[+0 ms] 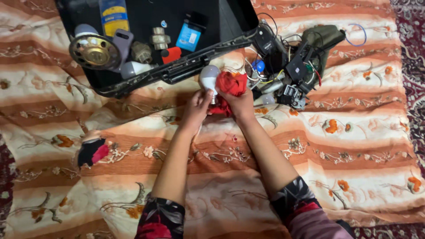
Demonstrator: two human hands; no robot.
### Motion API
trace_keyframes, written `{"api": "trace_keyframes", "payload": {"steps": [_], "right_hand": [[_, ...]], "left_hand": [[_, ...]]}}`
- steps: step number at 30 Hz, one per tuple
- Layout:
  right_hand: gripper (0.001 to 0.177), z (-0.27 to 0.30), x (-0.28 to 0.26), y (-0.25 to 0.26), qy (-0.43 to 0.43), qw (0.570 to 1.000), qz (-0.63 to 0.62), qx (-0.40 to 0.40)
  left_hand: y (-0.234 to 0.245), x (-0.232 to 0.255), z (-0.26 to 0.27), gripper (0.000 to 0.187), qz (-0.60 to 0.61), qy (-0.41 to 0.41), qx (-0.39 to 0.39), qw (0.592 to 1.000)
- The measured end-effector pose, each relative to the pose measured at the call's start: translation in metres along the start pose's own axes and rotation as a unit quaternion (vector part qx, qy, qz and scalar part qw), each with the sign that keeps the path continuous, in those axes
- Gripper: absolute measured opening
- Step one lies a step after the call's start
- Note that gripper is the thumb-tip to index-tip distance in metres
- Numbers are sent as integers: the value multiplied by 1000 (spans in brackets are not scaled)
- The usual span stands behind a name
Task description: The person wipes down several light bulbs and small electronic components by hand with a red cloth before placing them back into a tool box.
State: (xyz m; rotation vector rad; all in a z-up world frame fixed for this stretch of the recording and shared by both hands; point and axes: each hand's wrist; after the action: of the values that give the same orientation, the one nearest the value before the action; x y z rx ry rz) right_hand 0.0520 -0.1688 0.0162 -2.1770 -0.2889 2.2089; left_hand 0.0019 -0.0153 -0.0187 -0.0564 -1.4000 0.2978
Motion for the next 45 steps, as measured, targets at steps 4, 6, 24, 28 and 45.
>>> {"api": "trace_keyframes", "payload": {"steps": [4,6,24,28,45], "right_hand": [[41,0,-2,-3,0,993,-95,-67],[41,2,-2,-6,-59,988,-128,-67],[34,4,-29,-2,-84,956,-276,-57],[29,-1,-9,7,-66,955,-288,-36],[31,-2,2,11,-61,953,-261,-141]], "left_hand": [[-9,14,-1,48,-6,-135,37,990],[-10,23,7,49,-136,-191,98,967],[3,29,7,42,171,-160,77,969],[8,23,4,48,179,-105,74,975],[-5,38,13,36,43,-139,83,986]]}}
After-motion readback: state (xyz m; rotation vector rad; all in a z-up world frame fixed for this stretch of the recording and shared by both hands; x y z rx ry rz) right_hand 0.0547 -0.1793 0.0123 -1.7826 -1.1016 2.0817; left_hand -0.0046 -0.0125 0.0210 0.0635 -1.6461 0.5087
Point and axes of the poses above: each hand's wrist, its own z-axis away from the middle knuckle, its own y-axis out of the back of the hand, x = y × z, and after that the axes turned 2 degrees about y, right-handed
